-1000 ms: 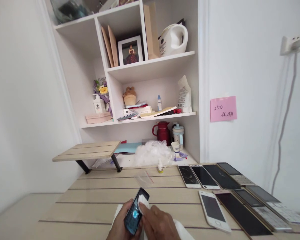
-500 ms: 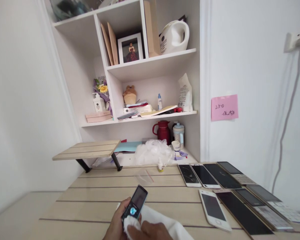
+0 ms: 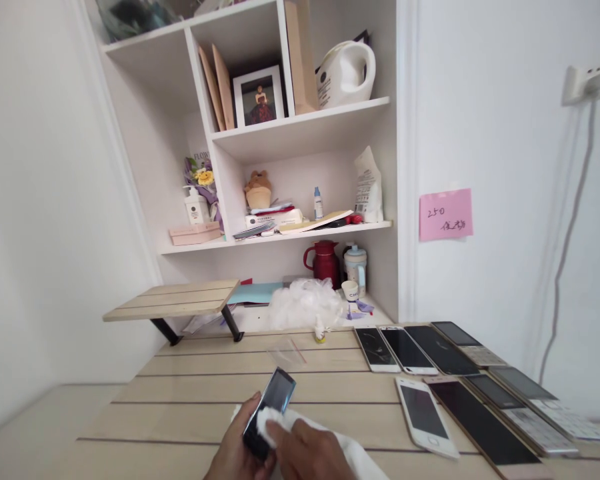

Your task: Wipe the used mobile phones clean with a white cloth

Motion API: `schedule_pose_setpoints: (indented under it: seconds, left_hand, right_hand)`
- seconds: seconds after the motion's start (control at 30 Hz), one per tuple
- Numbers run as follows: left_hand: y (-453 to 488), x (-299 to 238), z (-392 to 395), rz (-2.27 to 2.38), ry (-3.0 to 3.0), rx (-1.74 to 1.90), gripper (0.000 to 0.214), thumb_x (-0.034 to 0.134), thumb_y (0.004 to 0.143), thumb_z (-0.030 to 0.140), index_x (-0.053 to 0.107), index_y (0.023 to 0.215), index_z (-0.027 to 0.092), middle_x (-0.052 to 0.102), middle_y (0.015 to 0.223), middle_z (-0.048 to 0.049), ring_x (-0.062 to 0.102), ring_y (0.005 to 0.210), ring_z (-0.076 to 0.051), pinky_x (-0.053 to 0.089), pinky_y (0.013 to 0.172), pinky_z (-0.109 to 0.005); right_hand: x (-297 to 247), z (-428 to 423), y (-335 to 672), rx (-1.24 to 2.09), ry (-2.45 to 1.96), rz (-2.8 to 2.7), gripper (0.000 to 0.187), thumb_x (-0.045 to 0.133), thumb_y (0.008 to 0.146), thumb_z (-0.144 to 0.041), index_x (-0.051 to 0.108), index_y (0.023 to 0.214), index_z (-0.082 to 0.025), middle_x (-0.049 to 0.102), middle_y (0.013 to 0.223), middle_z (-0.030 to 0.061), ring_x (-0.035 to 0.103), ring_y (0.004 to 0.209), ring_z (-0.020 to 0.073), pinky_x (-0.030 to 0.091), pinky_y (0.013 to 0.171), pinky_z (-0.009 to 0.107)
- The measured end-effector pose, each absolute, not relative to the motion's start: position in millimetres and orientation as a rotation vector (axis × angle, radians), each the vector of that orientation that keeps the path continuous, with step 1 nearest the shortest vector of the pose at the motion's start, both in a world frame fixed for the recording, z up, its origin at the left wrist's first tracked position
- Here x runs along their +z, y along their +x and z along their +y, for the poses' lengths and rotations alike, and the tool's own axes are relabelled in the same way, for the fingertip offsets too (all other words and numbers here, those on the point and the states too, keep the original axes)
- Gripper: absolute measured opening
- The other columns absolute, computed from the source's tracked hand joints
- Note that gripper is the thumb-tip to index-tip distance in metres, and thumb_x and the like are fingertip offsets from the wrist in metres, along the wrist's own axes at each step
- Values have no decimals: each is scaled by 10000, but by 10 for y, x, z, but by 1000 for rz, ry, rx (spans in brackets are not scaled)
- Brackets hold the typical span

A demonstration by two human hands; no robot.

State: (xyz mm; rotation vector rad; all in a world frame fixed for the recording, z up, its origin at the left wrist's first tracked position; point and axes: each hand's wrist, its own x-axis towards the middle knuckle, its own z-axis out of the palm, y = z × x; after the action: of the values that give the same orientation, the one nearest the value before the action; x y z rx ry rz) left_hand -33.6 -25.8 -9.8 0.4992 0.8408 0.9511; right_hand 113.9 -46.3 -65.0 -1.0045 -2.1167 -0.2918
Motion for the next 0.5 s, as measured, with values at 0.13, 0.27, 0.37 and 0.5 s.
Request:
schedule_pose_setpoints:
  seconds: [0.13, 0.27, 0.37, 0.5]
  left_hand:
    - [-332, -98, -266, 872, 495, 962, 561, 446, 961, 521, 603, 586, 135, 598, 414, -52, 482, 278, -109, 258, 266, -160]
    - [-369, -79, -289, 852, 431, 872, 498, 575, 912, 505, 594, 573, 140, 595, 422, -32, 572, 352, -128, 421, 345, -175]
    - [-381, -100, -276, 895, 557, 941, 552, 532, 923, 540, 627, 589, 111, 619, 459, -60, 519, 297, -117, 318, 267, -174]
    - [-391, -136, -253, 938, 595, 956, 541, 540, 921, 535, 640, 615, 100, 628, 474, -67, 503, 280, -110, 280, 256, -170]
  right_hand:
    - [-644, -443, 1178, -414, -984, -2041, 354, 392, 1029, -288, 433, 1372, -210, 659, 738, 2, 642, 506, 167, 428, 427, 255]
    - [-648, -463, 1129, -461, -917, -2114, 312, 474, 1010, -399, 501, 1298, -282, 611, 642, -47, 587, 404, 152, 360, 352, 257]
    - [-566, -453, 1170, -414, -1004, -2026, 346, 332, 1054, -296, 413, 1375, -194, 661, 743, 5, 661, 512, 169, 448, 430, 261]
    - [-512, -425, 1225, -458, -991, -1971, 395, 227, 1061, -240, 322, 1420, -104, 676, 777, 43, 675, 548, 184, 477, 462, 276]
